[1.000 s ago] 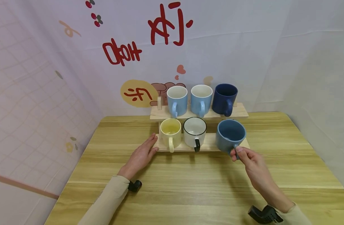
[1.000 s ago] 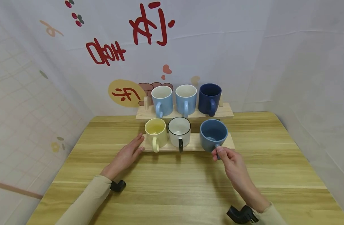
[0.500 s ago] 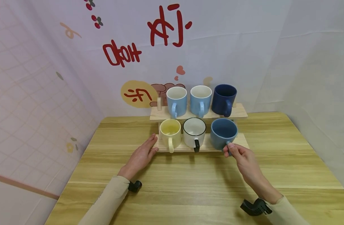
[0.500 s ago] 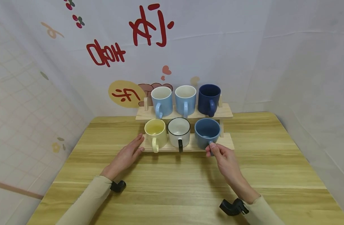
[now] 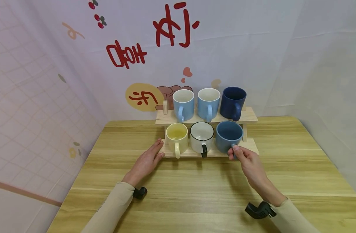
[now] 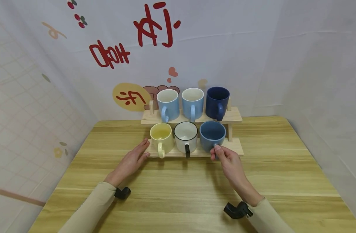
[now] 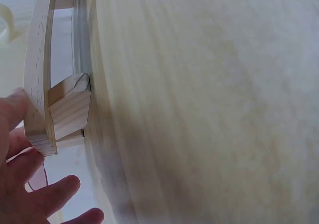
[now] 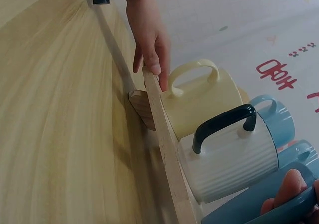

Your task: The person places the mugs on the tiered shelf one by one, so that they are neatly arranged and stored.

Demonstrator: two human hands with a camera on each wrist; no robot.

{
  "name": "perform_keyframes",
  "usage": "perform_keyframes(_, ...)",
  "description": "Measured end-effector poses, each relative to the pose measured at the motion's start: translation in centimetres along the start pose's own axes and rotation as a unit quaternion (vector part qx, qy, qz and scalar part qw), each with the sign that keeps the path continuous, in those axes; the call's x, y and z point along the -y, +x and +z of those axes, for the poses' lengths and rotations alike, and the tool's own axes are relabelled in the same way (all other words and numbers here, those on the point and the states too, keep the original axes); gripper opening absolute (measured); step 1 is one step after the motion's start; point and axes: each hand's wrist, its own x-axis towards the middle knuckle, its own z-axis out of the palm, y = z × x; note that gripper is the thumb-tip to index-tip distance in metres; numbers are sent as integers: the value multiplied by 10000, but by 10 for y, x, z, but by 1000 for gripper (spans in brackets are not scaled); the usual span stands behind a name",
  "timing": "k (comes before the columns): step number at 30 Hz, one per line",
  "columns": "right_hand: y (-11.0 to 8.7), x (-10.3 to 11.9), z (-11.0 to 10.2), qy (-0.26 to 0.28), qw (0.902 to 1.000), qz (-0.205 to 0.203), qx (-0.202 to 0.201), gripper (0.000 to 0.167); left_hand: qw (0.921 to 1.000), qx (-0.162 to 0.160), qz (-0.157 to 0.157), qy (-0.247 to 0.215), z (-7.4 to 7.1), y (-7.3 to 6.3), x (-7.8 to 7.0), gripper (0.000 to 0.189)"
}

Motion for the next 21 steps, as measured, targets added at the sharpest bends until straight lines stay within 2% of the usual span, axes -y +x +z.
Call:
perform_keyframes(12, 2, 2, 3, 97, 9996, 241, 61, 54, 10000, -18, 13, -36, 1, -3, 1, 58)
perform_keyframes(21, 5, 3, 1, 38, 9995, 224, 233, 57, 9998, -154, 49, -79, 0, -5, 1, 57)
